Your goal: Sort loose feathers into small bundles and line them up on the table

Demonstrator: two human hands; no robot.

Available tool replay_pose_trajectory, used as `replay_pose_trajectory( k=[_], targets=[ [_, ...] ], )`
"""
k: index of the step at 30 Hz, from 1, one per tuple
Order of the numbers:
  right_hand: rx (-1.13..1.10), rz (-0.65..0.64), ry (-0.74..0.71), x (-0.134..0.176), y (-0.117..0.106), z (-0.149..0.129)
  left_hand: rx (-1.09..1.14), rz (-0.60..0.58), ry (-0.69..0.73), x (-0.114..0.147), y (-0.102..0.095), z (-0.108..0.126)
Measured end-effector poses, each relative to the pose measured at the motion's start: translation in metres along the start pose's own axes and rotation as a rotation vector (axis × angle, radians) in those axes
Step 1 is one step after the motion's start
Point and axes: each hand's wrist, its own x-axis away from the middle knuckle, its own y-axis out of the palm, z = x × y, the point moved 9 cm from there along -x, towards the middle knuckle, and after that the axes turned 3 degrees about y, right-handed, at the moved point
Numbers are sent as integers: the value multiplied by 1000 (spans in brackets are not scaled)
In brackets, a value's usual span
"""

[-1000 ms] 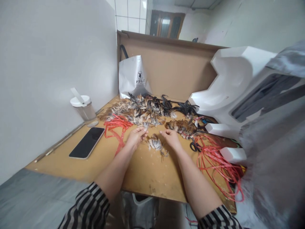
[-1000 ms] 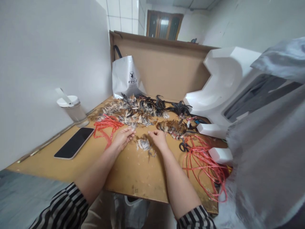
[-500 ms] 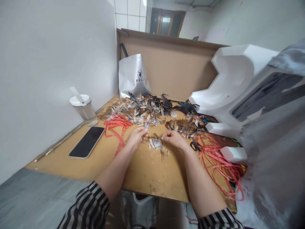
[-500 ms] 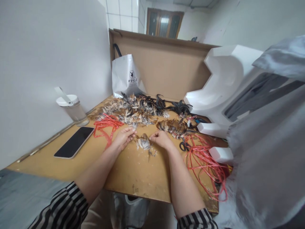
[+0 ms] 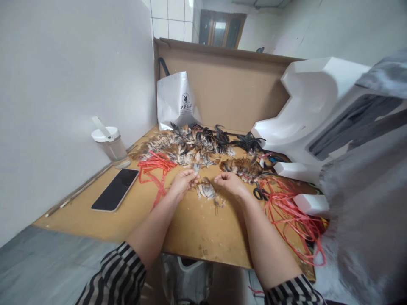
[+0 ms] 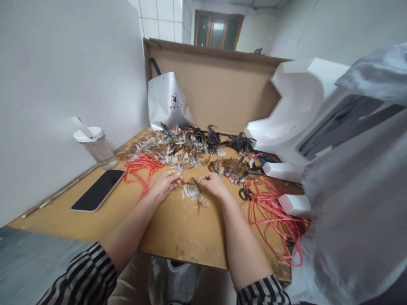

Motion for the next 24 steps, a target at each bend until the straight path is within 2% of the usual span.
replay_pose_trajectory(
  k=[3, 6, 13, 16, 20, 24],
  targets=[
    [84, 43, -12, -4, -13, 9, -2, -10, 3, 0, 1, 0],
    [250, 20, -6, -10, -21, 25, -6, -19, 3, 0, 2, 0],
    [363, -80, 14, -13, -13, 45, -21, -39, 10, 1, 5, 1],
    [341, -36, -23, -13, -14, 39, -8, -58, 12, 2, 7, 1],
    [224, 167, -164, -9, -32, 13, 94, -89, -45, 1, 8, -5],
    [31, 182, -281, 1, -32, -14, 222, -157, -136, 3, 14, -11]
  ],
)
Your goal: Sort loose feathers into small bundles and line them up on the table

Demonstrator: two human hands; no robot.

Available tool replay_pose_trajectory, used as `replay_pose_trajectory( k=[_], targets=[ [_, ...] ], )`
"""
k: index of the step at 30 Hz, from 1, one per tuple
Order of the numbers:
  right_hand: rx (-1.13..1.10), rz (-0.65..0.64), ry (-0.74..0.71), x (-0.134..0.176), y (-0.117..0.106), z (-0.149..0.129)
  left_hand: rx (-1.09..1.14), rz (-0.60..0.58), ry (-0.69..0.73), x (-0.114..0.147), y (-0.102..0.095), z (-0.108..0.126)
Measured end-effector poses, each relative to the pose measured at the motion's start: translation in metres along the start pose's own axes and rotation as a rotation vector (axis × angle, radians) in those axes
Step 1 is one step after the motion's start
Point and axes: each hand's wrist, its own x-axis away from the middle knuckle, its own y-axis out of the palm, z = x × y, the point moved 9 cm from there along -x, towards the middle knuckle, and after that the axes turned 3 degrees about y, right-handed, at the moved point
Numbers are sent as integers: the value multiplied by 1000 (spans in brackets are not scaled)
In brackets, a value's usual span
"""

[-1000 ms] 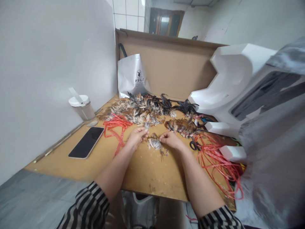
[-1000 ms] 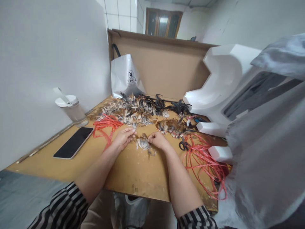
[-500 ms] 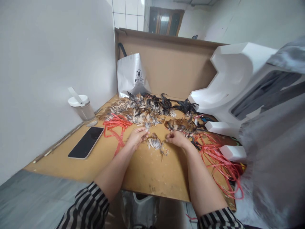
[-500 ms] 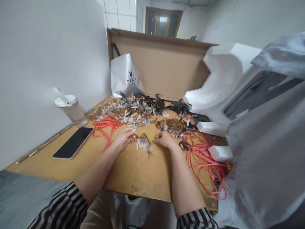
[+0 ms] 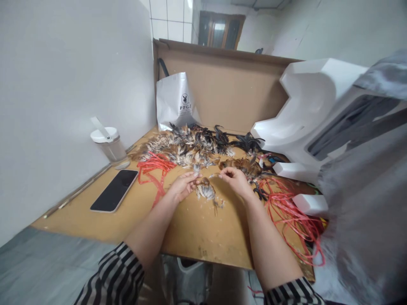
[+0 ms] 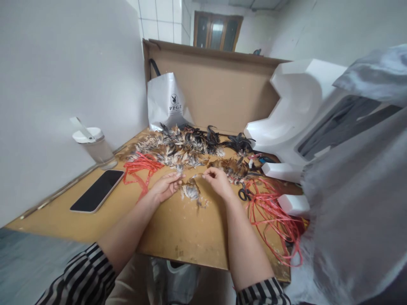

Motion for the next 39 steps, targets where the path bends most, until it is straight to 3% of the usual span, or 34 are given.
replay_pose_trajectory(
  k=[4, 8, 12, 18, 23, 26, 28, 32, 35, 39],
  targets=[
    [-112, 11, -33, 3, 2, -20, 80, -33, -131, 4, 5, -9],
    [-66, 43, -134, 7, 1, -40, 138, -131, -298, 15, 18, -22],
    [-29, 44, -172, 10, 3, -50, 191, -186, -330, 22, 26, -23],
    [-69, 31, -102, 10, 12, -46, 135, -147, -252, 19, 24, -18],
    [-228, 98, 156, 9, 15, -22, 28, -93, -60, 12, 21, -2],
    [-353, -45, 313, 12, 35, -10, -83, -64, 64, 11, 21, 9],
    [-448, -125, 345, 15, 49, -8, -147, -65, 102, 11, 23, 11],
    [-626, -124, 386, 15, 64, -3, -249, -106, 127, 12, 28, 9],
    [-727, -72, 418, 15, 68, 0, -274, -114, 110, 13, 29, 5],
    [-795, -97, 431, 16, 72, -3, -254, -145, 73, 14, 32, 1]
  ],
)
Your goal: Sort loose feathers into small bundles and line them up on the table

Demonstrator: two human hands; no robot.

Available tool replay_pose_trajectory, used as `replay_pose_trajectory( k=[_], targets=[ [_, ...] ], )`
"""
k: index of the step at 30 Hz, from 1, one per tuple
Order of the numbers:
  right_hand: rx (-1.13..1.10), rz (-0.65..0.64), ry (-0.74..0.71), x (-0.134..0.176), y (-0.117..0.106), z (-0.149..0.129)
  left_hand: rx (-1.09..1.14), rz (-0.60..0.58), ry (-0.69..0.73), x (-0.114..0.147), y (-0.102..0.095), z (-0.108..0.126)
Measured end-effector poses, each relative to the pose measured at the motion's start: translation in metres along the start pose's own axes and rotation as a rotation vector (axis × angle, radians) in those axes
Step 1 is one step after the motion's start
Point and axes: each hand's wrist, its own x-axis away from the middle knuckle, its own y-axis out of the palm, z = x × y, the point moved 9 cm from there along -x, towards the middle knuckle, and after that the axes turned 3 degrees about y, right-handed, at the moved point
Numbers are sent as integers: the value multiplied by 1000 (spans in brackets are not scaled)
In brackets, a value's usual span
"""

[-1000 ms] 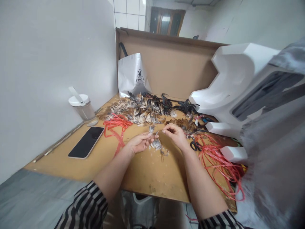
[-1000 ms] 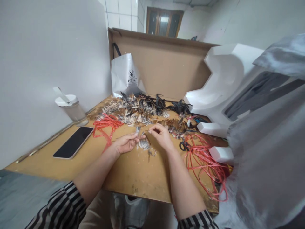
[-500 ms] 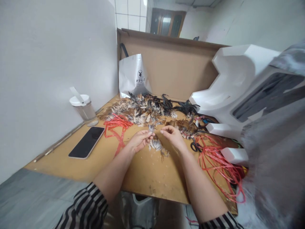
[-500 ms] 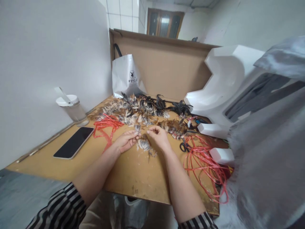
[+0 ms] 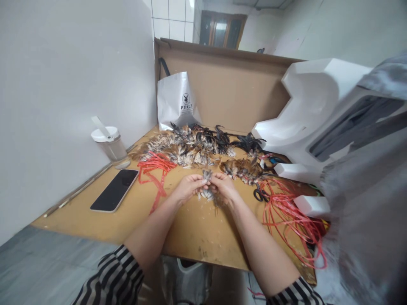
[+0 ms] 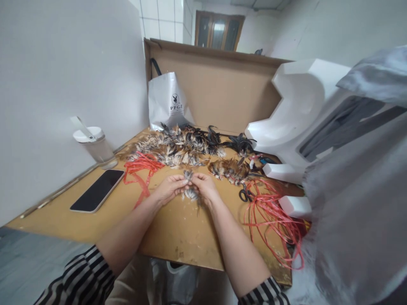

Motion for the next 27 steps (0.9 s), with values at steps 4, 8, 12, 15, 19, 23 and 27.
replay_pose_trajectory(
  k=[4, 8, 12, 15, 19, 23, 27],
  targets=[
    [-35, 19, -19, 3, 0, -4, 116, 24, -25, -2, -4, -3],
    [-94, 29, -91, 5, 1, -11, 249, 110, -64, -4, -15, -9],
    [-89, 47, -136, 4, 0, -11, 271, 105, -113, -4, -14, -13],
    [-44, 82, -163, 2, -3, -9, 255, 87, -131, -2, -11, -13],
    [-3, 110, -182, 1, -4, -8, 238, 77, -143, -1, -9, -12],
    [-11, 104, -168, 1, -3, -6, 210, 65, -142, -1, -7, -12],
    [-8, 113, -170, 1, -3, -5, 193, 52, -127, 0, -5, -10]
  ],
)
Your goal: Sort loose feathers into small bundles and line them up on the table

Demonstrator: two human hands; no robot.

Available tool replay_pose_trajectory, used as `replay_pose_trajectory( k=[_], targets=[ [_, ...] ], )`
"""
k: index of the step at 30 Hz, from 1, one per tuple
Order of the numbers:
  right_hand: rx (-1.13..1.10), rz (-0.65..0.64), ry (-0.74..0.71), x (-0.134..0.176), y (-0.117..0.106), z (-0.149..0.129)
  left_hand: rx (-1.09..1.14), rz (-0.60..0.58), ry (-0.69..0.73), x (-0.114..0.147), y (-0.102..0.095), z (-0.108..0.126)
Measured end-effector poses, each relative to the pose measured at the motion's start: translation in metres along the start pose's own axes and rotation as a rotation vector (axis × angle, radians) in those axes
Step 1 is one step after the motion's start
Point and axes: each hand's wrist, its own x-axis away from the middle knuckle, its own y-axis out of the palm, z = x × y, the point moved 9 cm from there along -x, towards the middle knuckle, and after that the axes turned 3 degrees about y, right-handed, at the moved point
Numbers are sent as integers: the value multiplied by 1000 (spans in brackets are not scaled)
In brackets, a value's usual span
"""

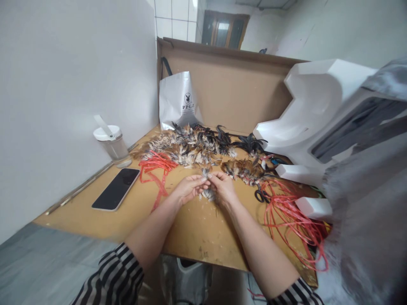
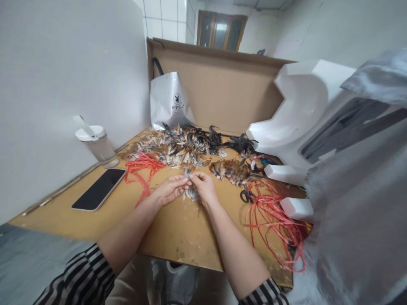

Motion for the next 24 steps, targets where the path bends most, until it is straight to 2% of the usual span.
replay_pose_trajectory(
  k=[12, 16, 18, 21, 24],
  targets=[
    [-34, -27, 18, 1, 4, 2, -83, -26, 40, -2, 1, 0],
    [30, -45, 44, 1, 4, 1, -121, -21, 52, -1, 0, 1],
    [132, -36, 46, 0, -3, -5, -121, 12, 70, -2, -4, 4],
    [407, 7, 47, -3, -23, -16, -100, 84, 108, -3, -13, 10],
    [715, -56, 31, -7, -37, -20, -78, 113, 123, -4, -18, 12]
  ],
)
